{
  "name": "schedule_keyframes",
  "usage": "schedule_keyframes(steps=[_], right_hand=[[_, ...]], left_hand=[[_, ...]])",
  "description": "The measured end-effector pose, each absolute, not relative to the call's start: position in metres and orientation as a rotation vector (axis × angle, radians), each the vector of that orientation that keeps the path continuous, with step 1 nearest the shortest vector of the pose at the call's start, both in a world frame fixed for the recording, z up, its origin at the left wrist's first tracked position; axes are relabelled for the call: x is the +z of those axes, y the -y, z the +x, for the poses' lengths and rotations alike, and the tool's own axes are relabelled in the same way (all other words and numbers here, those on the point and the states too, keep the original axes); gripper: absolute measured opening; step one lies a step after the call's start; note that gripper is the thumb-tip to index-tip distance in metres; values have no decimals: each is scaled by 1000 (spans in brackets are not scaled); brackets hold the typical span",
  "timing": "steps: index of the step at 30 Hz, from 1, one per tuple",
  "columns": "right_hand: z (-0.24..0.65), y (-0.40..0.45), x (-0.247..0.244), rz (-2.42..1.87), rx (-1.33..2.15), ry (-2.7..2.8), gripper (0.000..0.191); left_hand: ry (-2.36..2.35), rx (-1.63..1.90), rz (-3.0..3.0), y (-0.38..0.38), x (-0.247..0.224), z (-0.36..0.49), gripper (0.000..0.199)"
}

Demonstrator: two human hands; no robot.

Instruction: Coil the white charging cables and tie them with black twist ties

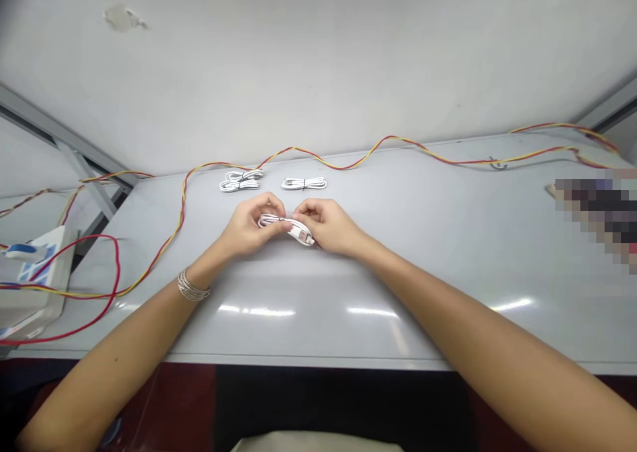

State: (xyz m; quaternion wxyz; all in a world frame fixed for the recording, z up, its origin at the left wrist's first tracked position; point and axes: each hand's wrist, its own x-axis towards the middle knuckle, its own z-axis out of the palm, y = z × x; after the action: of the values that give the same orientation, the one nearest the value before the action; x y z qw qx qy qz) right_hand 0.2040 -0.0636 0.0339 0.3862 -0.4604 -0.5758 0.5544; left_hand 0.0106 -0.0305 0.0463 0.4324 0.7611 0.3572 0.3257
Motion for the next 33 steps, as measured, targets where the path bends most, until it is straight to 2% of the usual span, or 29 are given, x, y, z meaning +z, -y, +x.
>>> schedule_keyframes(steps=[3,8,17,21,29,33], right_hand=[[203,67,33,-1211,1311,1529,23],[198,70,32,-1223,1133,1621,17],[193,73,31,-1296,1087,1778,12],[188,75,32,-1368,971,1730,15],[191,70,36,-1281,1360,1425,30],[192,70,43,-1255,1466,1328,30]], left_hand=[[-880,939,1785,32,43,15,24],[-926,896,1652,35,45,13,25],[-865,731,2037,38,50,6,25],[-909,706,2126,37,50,6,24],[-991,763,2241,38,49,5,25],[-1004,782,2250,37,48,5,25]])
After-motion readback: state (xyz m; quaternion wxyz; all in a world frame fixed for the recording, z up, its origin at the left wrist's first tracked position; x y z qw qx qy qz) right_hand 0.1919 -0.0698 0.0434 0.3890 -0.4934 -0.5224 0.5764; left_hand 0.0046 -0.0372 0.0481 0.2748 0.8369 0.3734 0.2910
